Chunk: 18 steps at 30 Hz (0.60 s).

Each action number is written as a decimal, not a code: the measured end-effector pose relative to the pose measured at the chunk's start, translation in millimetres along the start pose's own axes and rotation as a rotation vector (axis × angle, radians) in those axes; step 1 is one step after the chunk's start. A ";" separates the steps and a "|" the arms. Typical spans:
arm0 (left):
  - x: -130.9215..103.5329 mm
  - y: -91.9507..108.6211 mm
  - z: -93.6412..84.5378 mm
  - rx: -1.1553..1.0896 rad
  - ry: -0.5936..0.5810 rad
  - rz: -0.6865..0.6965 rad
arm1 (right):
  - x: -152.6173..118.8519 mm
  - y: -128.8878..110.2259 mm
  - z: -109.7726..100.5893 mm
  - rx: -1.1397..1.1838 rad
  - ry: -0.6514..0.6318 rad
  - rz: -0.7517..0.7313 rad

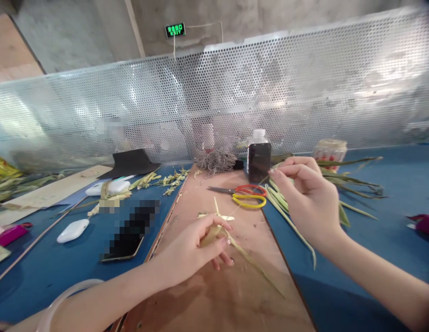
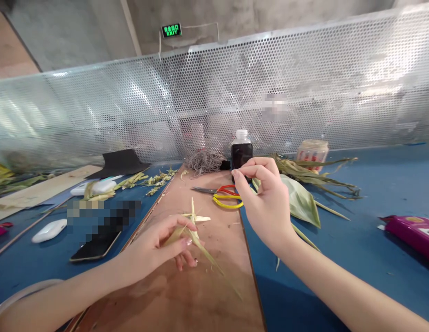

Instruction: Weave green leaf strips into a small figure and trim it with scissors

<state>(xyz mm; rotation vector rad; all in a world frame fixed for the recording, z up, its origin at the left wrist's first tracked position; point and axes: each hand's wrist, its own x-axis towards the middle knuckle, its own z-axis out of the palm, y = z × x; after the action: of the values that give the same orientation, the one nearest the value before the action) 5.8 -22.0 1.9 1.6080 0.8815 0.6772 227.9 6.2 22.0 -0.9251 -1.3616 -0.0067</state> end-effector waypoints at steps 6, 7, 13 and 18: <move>-1.2 -0.3 -2.0 0.037 0.072 0.036 | 2.4 10.1 0.1 0.005 0.023 0.079; -1.7 0.6 -2.1 0.062 0.088 0.038 | 2.9 11.2 -0.1 0.005 0.033 0.087; -1.9 4.7 -3.9 0.143 0.210 0.114 | 2.7 13.8 0.1 0.006 0.024 0.119; -1.6 7.3 -4.0 0.086 0.261 0.138 | 0.9 15.5 1.6 -0.055 -0.021 0.104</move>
<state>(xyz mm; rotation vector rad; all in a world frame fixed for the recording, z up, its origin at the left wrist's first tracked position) 3.1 -21.8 9.9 1.6932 1.0055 0.9735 234.6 17.7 14.0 -1.0440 -1.3372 0.0450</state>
